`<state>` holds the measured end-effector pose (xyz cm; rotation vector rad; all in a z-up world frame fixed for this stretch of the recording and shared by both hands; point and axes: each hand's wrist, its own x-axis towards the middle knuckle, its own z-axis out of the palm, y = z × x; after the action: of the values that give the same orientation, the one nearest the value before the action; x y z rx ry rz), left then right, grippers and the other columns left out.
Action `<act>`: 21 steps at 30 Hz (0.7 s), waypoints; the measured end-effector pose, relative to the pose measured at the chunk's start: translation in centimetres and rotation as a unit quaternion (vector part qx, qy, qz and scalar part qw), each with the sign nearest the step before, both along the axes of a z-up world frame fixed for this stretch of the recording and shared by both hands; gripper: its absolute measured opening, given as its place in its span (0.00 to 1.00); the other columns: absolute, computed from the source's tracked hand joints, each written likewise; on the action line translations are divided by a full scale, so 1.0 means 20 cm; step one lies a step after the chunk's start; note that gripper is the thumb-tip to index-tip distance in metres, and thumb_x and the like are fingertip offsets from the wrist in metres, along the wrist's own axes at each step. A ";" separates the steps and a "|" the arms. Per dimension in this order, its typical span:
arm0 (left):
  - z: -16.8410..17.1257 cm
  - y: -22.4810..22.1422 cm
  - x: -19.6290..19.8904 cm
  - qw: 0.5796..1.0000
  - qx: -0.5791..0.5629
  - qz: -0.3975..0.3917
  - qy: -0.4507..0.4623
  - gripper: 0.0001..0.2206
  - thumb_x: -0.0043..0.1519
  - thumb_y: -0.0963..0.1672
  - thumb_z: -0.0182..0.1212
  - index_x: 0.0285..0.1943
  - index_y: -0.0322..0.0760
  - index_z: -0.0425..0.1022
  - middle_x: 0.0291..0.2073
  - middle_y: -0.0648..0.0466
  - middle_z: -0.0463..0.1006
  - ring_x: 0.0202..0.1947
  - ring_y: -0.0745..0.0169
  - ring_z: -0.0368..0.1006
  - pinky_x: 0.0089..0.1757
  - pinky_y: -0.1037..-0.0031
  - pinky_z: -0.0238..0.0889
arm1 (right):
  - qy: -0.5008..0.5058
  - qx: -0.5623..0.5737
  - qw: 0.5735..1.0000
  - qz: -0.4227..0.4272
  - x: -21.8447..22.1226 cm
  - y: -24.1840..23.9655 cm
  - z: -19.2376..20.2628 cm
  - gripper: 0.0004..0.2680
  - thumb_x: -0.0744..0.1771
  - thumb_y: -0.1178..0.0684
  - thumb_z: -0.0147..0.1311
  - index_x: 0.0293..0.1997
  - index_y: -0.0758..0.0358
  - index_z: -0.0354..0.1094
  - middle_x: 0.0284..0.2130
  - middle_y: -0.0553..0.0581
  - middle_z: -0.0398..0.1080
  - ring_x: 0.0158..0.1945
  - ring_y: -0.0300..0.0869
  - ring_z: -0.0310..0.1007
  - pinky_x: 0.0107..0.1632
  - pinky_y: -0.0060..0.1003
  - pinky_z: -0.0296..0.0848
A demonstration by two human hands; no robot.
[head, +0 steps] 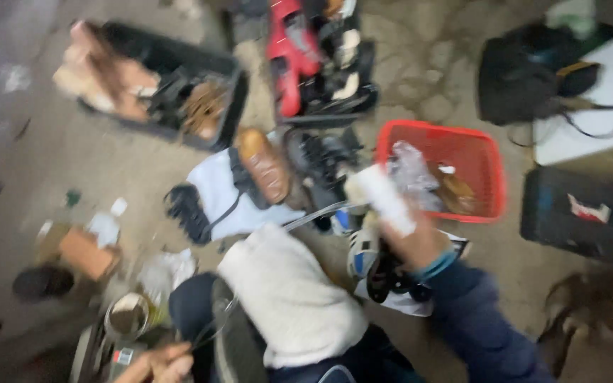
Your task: Hand-stitching a shoe sole using a needle and thread in a shoe repair environment.
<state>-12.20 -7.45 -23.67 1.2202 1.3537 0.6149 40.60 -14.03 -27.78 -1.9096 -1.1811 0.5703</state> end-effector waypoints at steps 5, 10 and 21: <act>0.62 -0.04 0.37 0.969 0.181 -0.091 0.144 0.08 0.58 0.47 0.68 0.37 0.42 0.88 0.36 0.62 0.92 0.36 0.76 0.83 0.43 0.80 0.72 | -0.221 0.039 0.971 0.077 -0.08 0.09 0.44 0.27 0.68 0.47 0.56 0.74 0.69 0.53 0.67 0.74 0.61 0.67 0.68 0.60 0.66 0.56 0.60; 0.80 -0.01 0.55 0.952 0.286 -0.104 0.020 0.08 0.66 0.44 0.59 0.43 0.34 0.80 0.38 0.53 0.86 0.34 0.62 0.83 0.38 0.70 0.73 | 0.059 0.014 0.921 0.384 -0.80 0.22 0.77 0.23 0.63 0.52 0.56 0.68 0.63 0.61 0.65 0.60 0.66 0.71 0.48 0.62 0.72 0.43 0.56; 0.84 -0.07 0.16 0.974 0.200 -0.105 -0.009 0.14 0.64 0.45 0.60 0.54 0.35 0.84 0.23 0.53 0.72 0.23 0.60 0.64 0.30 0.61 0.61 | -0.013 0.071 0.970 0.232 -0.25 0.09 0.79 0.08 0.69 0.53 0.51 0.40 0.64 0.78 0.36 0.57 0.81 0.38 0.40 0.83 0.45 0.30 0.83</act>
<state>-9.10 -8.82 -6.79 1.6532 1.0944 0.7683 35.62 -12.15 -12.00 -1.5241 -1.6558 0.6856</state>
